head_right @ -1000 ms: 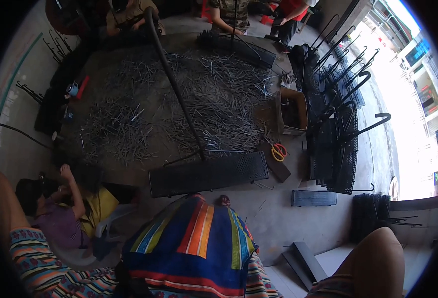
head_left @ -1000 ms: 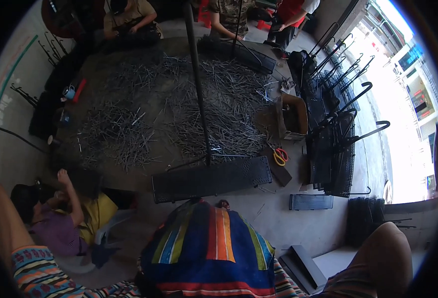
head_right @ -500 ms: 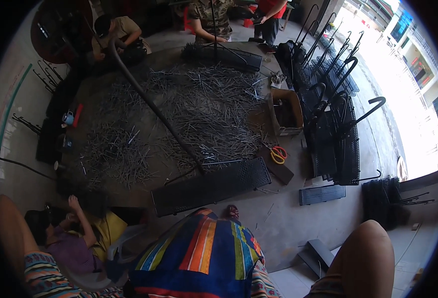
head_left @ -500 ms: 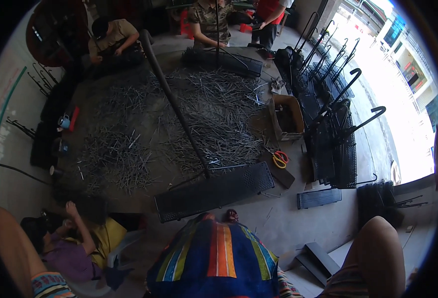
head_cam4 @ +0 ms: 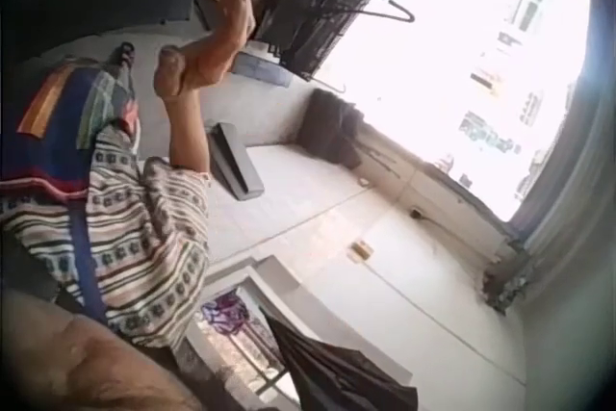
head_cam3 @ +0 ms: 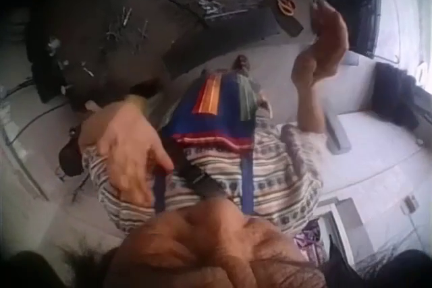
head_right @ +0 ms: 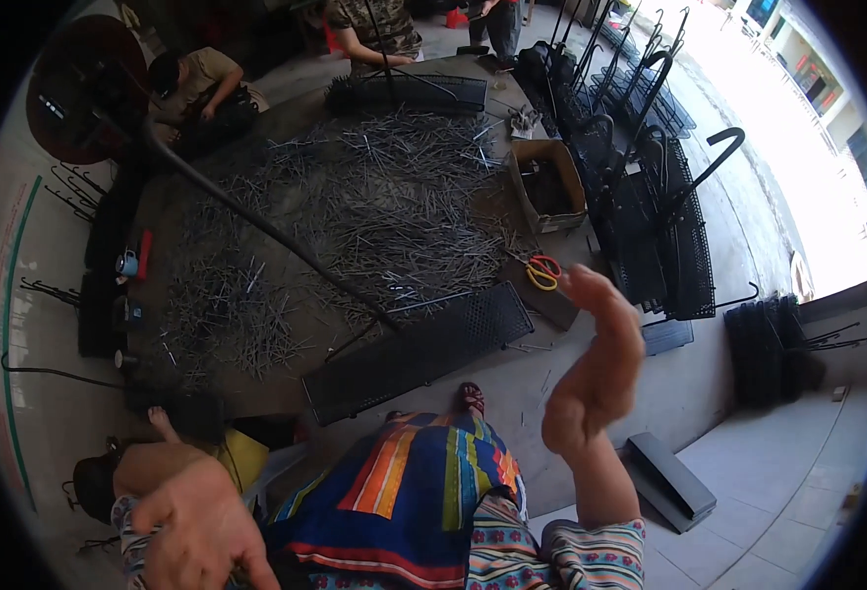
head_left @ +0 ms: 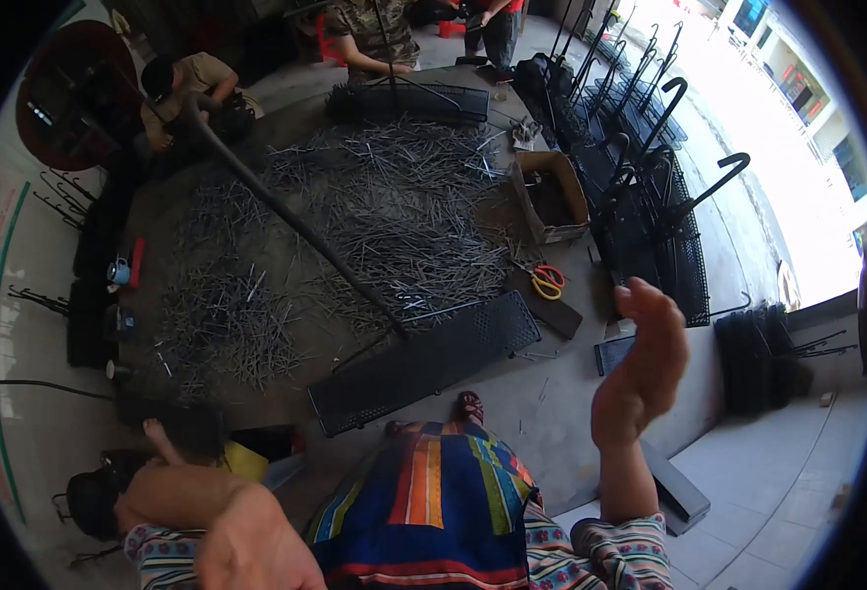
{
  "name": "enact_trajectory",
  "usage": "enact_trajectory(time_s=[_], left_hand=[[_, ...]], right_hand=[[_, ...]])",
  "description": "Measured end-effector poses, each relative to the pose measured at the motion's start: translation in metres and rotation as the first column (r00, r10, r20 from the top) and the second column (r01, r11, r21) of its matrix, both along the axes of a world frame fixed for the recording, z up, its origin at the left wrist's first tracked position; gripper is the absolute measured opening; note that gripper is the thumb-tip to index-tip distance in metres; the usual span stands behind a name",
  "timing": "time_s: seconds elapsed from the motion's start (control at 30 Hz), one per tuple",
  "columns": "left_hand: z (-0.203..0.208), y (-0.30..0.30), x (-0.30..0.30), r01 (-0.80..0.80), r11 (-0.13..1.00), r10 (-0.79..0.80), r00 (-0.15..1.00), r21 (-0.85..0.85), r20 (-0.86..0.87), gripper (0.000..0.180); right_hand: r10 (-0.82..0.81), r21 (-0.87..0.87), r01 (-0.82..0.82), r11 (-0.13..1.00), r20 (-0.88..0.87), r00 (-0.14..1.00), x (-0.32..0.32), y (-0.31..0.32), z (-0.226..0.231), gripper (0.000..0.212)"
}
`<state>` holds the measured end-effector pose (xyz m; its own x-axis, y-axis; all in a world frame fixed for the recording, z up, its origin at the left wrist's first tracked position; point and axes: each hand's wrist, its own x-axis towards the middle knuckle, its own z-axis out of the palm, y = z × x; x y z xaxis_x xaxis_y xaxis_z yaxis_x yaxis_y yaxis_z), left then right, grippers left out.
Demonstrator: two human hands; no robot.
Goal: Inserting thin metal rods into the holes of a perforated mesh panel manually.
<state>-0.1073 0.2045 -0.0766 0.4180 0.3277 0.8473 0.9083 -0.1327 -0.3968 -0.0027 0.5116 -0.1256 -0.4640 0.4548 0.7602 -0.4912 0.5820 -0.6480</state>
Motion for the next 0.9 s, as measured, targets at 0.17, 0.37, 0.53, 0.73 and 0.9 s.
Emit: enact_trajectory(time_s=[0.17, 0.37, 0.53, 0.73, 0.9], left_hand=[[-0.172, 0.023, -0.002, 0.306, 0.542, 0.655, 0.43, -0.783, 0.621, 0.054], [-0.339, -0.026, 0.035, 0.758, 0.272, 0.901, 0.015, -0.592, 0.433, 0.038], [-0.382, -0.009, 0.038, 0.608, -0.281, 0.847, 0.521, -0.743, 0.106, 0.049], [-0.457, -0.032, 0.038, 0.774, -0.326, 0.827, 0.512, -0.543, 0.233, 0.053], [-0.457, -0.045, 0.023, 0.918, -0.31, 0.938, 0.338, -0.248, 0.079, 0.045]], right_hand=[[0.123, -0.509, 0.518, 0.687, 0.785, 0.608, 0.137, -0.005, -0.319, 0.026], [0.377, -0.153, 0.656, 0.739, 0.901, -0.215, 0.34, -0.099, -0.41, 0.028], [0.523, -0.187, 0.601, 0.777, 0.724, -0.45, 0.376, -0.123, -0.42, 0.03], [0.479, -0.219, 0.616, 0.757, 0.827, -0.295, 0.337, -0.146, -0.447, 0.031], [0.616, -0.355, 0.629, 0.692, 0.745, -0.257, 0.326, -0.233, -0.499, 0.033]])
